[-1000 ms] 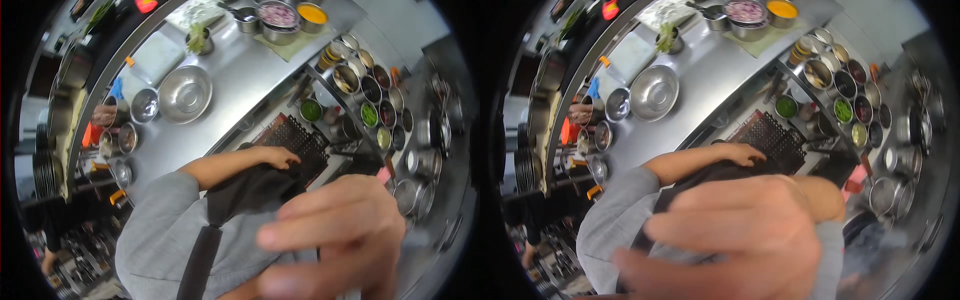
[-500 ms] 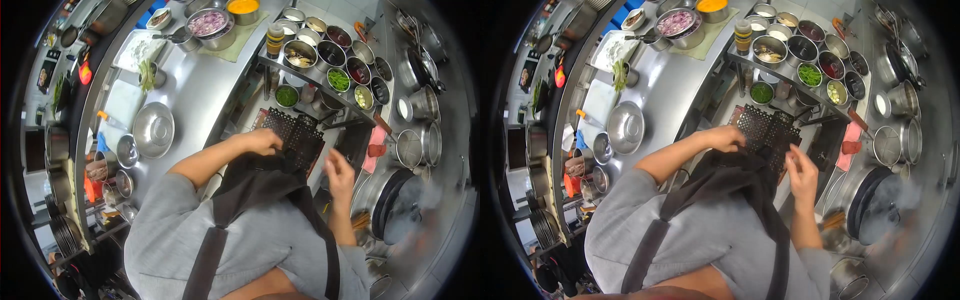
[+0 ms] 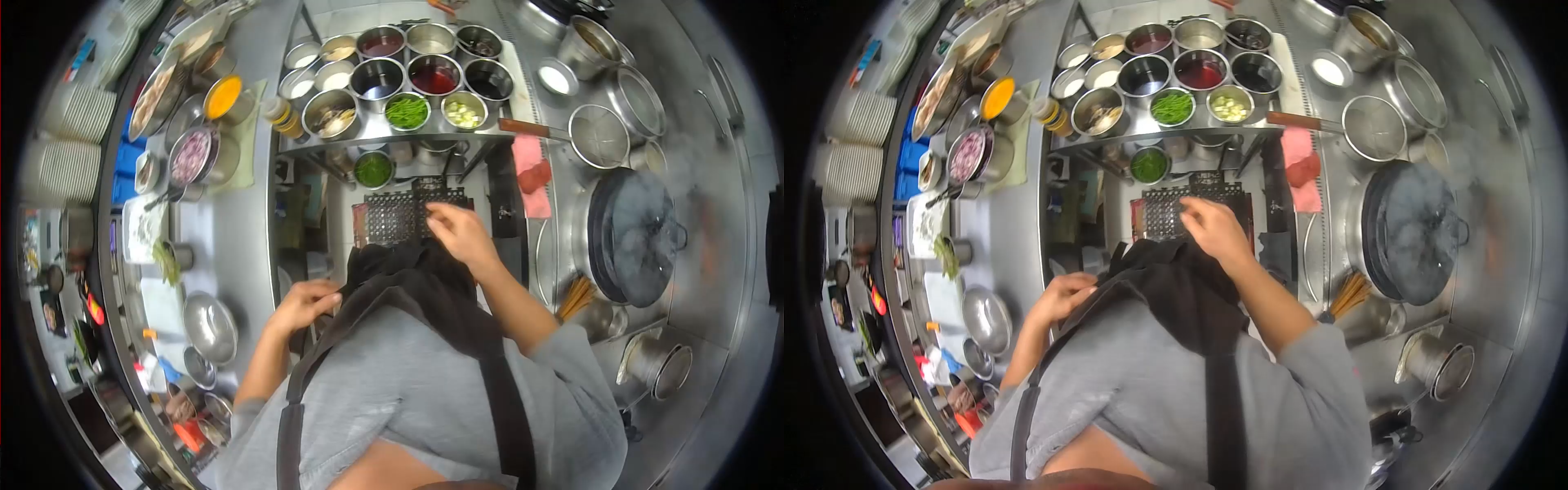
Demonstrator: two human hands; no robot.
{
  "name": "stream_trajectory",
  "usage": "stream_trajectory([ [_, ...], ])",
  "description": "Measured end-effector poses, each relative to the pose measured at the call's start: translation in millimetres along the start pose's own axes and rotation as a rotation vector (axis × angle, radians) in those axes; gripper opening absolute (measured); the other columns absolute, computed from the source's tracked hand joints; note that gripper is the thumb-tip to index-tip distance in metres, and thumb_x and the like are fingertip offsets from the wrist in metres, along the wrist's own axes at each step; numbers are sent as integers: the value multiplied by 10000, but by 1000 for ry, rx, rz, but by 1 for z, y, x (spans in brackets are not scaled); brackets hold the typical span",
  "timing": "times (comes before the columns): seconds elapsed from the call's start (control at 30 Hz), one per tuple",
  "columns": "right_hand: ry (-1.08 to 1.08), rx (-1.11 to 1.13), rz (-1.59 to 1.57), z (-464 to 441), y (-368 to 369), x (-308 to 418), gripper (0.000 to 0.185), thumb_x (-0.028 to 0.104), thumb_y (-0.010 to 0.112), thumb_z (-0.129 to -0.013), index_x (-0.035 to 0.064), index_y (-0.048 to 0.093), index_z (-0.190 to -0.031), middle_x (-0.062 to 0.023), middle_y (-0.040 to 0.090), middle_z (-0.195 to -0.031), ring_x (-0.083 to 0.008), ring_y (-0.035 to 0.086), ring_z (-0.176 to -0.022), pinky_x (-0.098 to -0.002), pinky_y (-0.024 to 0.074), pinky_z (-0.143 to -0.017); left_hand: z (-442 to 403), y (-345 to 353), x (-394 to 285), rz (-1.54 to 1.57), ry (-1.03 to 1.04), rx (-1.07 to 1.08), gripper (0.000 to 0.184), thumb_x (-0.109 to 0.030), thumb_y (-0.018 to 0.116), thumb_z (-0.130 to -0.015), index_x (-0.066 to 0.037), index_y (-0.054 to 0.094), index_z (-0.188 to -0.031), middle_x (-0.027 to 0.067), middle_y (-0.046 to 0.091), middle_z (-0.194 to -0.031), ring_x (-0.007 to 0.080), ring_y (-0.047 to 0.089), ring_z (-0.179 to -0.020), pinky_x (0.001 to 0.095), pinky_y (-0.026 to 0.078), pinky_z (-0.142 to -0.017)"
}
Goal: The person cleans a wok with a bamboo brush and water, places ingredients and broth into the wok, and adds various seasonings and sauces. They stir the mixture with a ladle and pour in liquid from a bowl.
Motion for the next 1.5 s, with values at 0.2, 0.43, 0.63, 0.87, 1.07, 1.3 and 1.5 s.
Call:
stream_trajectory([
  [0.2, 14, 96, 8, -36, 1, 13, 272, 148, 621, -844, 9, 646, -1076, -156, 680, -877, -321, 658, -786, -368, 510, -698, 23, 14, 34, 41, -176, 94, 121, -53, 655, -818, 3, 691, -918, 123, 651, -881, 225, 620, -790, 308, 500, -702],
  [0.43, 20, 346, 119, 0, 47, -14, 283, 159, 632, -836, -4, 649, -1066, -169, 681, -863, -338, 655, -813, -399, 506, -757, 21, 19, 38, -266, -166, 21, 111, -75, 633, -782, -14, 695, -850, 140, 652, -926, 309, 596, -957, 377, 493, -805],
  [0.63, 1, 303, 167, 4, 60, -8, 273, 164, 632, -831, 2, 649, -1051, -165, 678, -871, -342, 653, -829, -409, 507, -759, 20, 32, 58, -733, -21, 1, 164, -167, 563, -826, -79, 702, -824, 107, 604, -931, 297, 571, -948, 399, 456, -794],
  [0.87, 61, 99, 143, 24, 54, -1, 275, 161, 634, -829, 28, 651, -1069, -151, 679, -874, -332, 652, -827, -403, 506, -756, 37, 15, 84, -724, 102, 120, 191, -151, 516, -853, -25, 660, -860, 155, 586, -945, 335, 574, -960, 431, 463, -805],
  [1.07, 188, -2, 237, 85, 52, -23, 286, 171, 659, -838, 40, 657, -1092, -118, 692, -839, -233, 661, -721, -343, 508, -672, 72, -15, 39, -354, 129, 363, 279, -55, 565, -784, -11, 648, -1047, 203, 614, -1035, 383, 592, -974, 428, 484, -860],
  [1.3, 244, -79, 268, 134, 71, -17, 296, 172, 658, -837, 29, 654, -1097, -132, 696, -855, -246, 668, -751, -352, 509, -698, 64, -25, 53, -442, 72, 515, 267, 10, 615, -689, 3, 686, -946, 199, 651, -1001, 373, 633, -876, 405, 516, -757],
  [1.5, 289, -106, 230, 143, 81, -15, 284, 181, 648, -834, 37, 653, -1078, -144, 692, -885, -329, 654, -868, -408, 504, -788, 84, -28, 47, -454, 66, 520, 232, 6, 621, -676, 15, 688, -898, 205, 654, -869, 368, 635, -828, 394, 516, -724],
])
Point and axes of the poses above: each hand's wrist, its own z-axis away from the middle knuckle, its own y-axis out of the palm, x = y × z, the point moved 5 cm from there along -z, towards the middle knuckle
